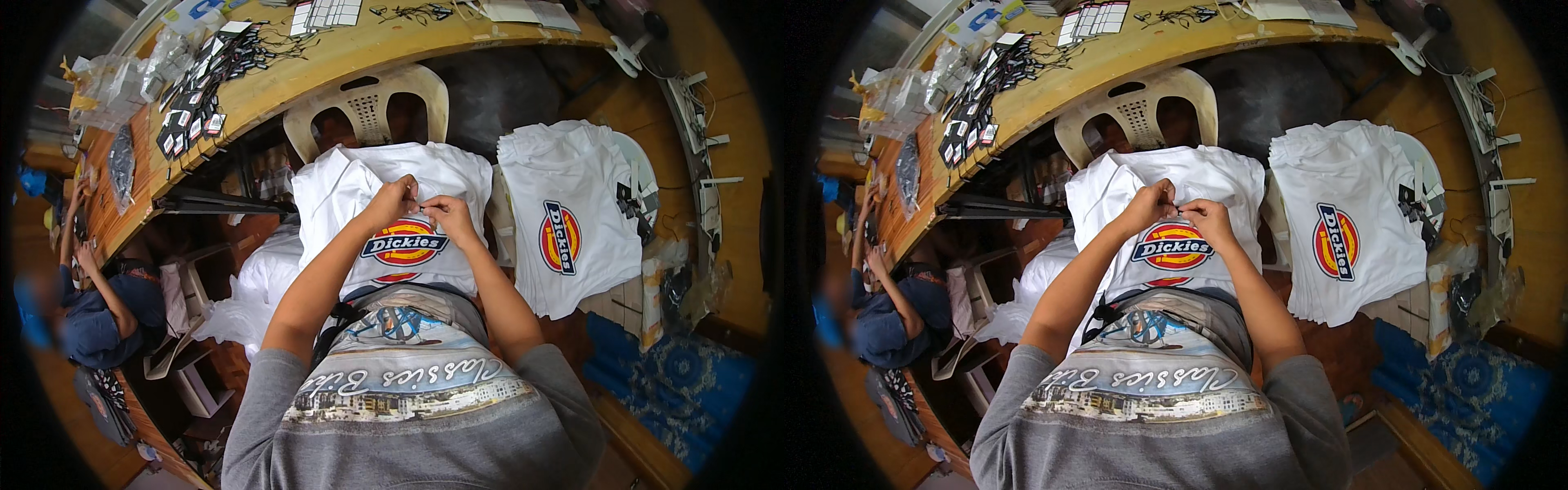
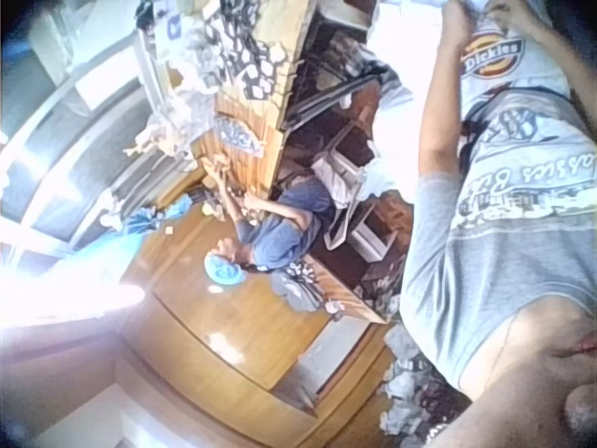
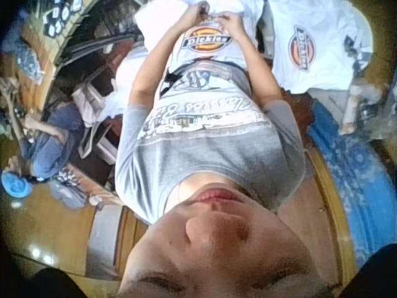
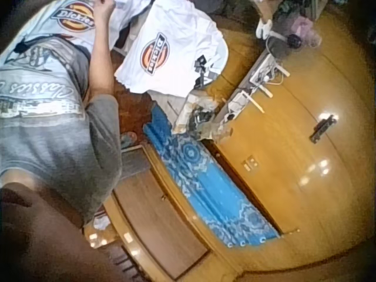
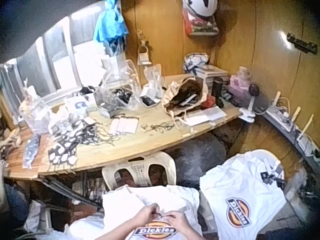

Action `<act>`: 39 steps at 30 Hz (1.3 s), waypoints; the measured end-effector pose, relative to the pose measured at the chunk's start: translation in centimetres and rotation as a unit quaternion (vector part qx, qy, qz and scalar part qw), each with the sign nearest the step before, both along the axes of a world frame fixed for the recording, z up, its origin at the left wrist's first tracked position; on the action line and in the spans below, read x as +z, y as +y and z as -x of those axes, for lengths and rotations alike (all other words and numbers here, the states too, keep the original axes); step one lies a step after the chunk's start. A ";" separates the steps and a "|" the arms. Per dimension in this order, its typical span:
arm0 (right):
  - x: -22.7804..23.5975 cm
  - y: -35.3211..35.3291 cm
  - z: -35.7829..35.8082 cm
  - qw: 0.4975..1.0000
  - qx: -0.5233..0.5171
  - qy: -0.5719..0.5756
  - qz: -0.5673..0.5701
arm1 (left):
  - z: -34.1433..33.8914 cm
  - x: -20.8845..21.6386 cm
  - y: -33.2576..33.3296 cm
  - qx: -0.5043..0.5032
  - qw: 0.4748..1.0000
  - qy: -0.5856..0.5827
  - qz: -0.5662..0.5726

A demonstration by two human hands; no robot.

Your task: The person attaches tags to a stack of white t-shirts on a table. They pick up tags from a pile, thread them through the neck of the shirts, and place the tagged shirts onto a separate stack.

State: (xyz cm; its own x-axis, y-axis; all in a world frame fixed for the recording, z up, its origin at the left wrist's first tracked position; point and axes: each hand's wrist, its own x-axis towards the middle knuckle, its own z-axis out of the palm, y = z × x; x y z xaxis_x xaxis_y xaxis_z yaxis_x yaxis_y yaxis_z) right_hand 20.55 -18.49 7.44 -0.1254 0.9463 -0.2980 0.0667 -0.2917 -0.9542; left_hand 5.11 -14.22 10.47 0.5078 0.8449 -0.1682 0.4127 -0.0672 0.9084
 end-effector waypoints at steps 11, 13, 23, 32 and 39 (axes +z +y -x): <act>-1.1 1.0 -0.1 0.999 0.024 0.027 0.000 | 0.6 -2.3 0.6 0.031 0.995 -0.076 0.048; -2.2 1.9 -2.3 0.978 -0.034 -0.134 -0.153 | 2.0 -4.8 -1.3 0.165 0.975 0.034 -0.148; -21.5 -13.2 -13.7 0.877 -0.202 -0.351 0.259 | 12.4 -14.0 -16.4 -0.053 0.885 0.454 -0.093; -9.6 -12.9 -13.4 0.900 -0.170 -0.334 0.224 | 18.2 -7.9 -13.9 0.237 0.965 0.106 -0.030; 1.6 -12.7 -14.7 0.896 -0.239 0.308 0.211 | 15.0 -1.4 -11.7 0.377 0.849 -0.250 0.274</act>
State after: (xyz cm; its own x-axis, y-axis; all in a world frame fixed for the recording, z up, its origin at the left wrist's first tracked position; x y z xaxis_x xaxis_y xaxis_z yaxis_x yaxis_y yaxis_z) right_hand 35.26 -31.21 9.04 0.0015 0.7551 -0.6556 -0.6638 -0.4895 -0.5654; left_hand -9.92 -25.94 9.03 -0.0181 0.8257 -0.5638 -0.2944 0.5345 0.7922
